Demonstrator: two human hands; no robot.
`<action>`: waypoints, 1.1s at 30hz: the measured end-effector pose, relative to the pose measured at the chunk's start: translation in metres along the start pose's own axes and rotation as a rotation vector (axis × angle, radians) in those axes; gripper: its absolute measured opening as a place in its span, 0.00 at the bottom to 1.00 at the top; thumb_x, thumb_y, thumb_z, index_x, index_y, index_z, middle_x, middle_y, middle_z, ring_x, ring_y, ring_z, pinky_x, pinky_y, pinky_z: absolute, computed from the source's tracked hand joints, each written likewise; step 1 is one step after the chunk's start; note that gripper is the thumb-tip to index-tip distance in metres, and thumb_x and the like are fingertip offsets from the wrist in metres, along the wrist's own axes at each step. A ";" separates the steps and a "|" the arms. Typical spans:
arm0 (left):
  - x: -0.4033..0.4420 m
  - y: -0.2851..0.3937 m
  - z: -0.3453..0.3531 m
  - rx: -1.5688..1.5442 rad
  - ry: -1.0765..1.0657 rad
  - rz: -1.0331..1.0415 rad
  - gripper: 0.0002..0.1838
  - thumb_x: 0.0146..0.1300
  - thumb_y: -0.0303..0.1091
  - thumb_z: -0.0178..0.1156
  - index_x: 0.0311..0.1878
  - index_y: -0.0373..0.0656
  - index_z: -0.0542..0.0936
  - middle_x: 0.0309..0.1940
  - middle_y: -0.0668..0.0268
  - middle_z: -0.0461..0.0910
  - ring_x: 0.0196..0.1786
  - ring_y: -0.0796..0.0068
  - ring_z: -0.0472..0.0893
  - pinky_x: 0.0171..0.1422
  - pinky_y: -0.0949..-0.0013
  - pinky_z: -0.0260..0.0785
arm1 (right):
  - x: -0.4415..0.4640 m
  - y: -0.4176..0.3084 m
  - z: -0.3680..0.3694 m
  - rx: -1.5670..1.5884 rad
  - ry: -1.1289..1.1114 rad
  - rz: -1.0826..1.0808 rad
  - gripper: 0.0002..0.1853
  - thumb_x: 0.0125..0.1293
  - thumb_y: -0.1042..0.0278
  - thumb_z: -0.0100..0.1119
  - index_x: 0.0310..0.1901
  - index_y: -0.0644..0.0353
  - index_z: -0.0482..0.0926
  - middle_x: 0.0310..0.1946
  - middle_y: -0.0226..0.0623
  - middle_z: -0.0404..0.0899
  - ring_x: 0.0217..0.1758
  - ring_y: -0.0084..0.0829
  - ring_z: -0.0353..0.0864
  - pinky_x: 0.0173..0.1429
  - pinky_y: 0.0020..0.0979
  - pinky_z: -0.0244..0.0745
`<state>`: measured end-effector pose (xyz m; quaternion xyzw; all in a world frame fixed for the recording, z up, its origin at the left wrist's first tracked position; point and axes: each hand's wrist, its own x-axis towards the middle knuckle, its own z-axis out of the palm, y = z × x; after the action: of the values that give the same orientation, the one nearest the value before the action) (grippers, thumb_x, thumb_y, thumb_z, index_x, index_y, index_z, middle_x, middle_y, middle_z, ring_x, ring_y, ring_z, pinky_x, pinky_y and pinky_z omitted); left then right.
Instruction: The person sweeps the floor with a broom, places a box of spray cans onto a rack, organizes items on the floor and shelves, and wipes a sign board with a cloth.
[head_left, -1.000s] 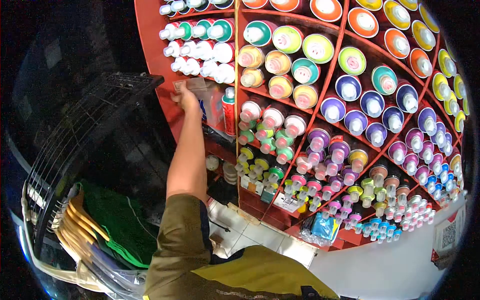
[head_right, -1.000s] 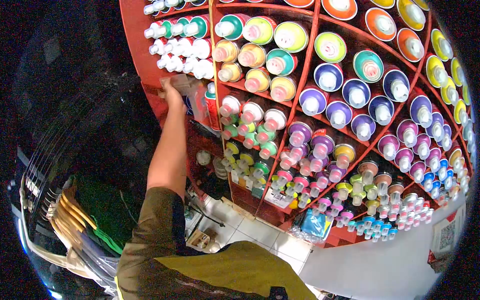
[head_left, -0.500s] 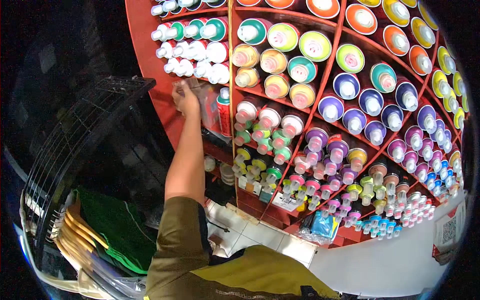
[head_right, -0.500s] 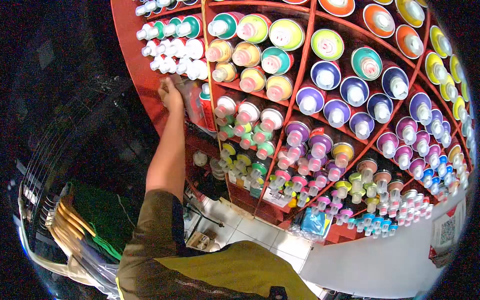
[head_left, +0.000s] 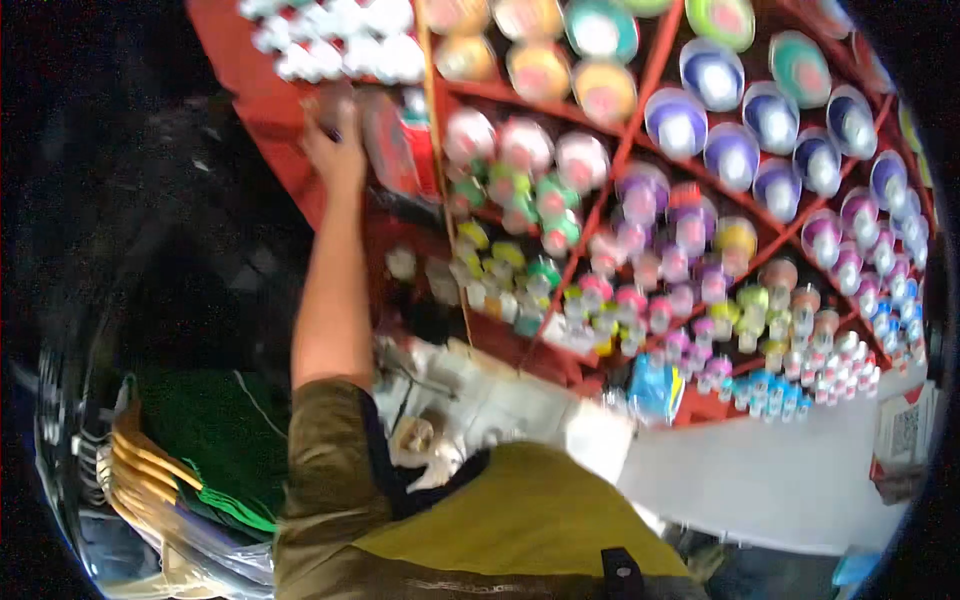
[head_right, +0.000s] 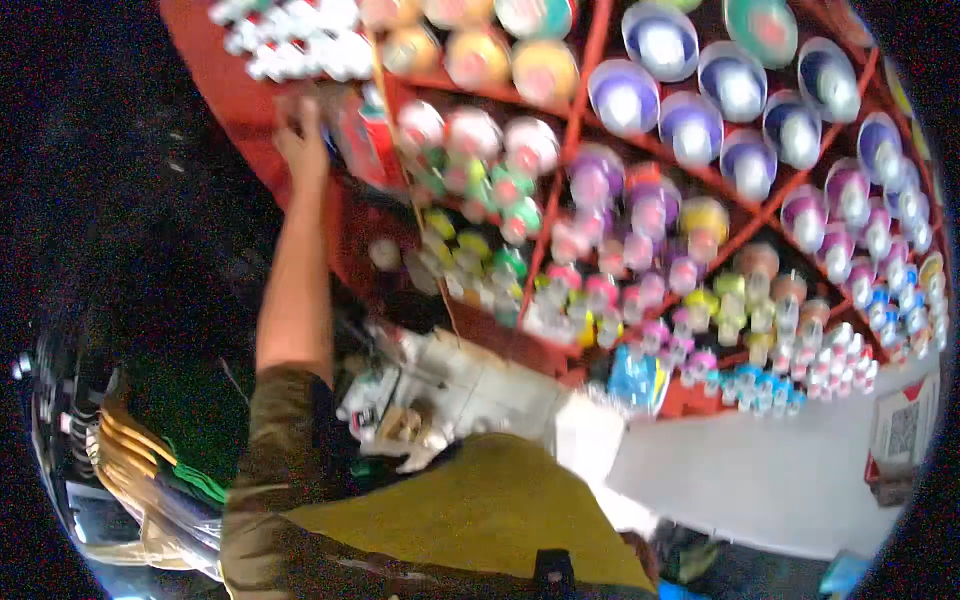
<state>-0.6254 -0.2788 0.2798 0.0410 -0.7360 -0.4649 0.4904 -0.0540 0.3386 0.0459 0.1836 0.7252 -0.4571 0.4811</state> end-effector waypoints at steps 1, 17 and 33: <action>0.008 -0.003 -0.006 -0.053 -0.006 -0.028 0.35 0.63 0.54 0.57 0.61 0.31 0.68 0.52 0.43 0.73 0.55 0.49 0.73 0.61 0.56 0.64 | -0.009 0.012 0.002 0.007 -0.015 -0.029 0.27 0.61 0.75 0.56 0.64 0.53 0.69 0.32 0.39 0.81 0.25 0.32 0.78 0.29 0.34 0.75; -0.452 -0.181 -0.184 1.033 -0.595 -0.583 0.13 0.64 0.38 0.55 0.39 0.35 0.79 0.28 0.52 0.80 0.34 0.54 0.79 0.38 0.55 0.71 | 0.041 -0.141 0.029 0.185 -0.077 0.098 0.30 0.64 0.73 0.54 0.69 0.57 0.62 0.24 0.30 0.75 0.16 0.21 0.68 0.20 0.26 0.65; -0.582 0.014 -0.348 0.421 -0.994 -1.031 0.11 0.66 0.38 0.58 0.39 0.40 0.81 0.33 0.63 0.82 0.35 0.72 0.81 0.37 0.66 0.73 | 0.337 -0.177 0.117 -0.634 0.062 -0.456 0.16 0.63 0.68 0.49 0.48 0.65 0.77 0.16 0.41 0.75 0.12 0.30 0.73 0.15 0.35 0.67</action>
<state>-0.0557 -0.1947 -0.0778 0.2589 -0.8318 -0.4490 -0.1986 -0.2752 0.0910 -0.1733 -0.1264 0.8668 -0.2999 0.3779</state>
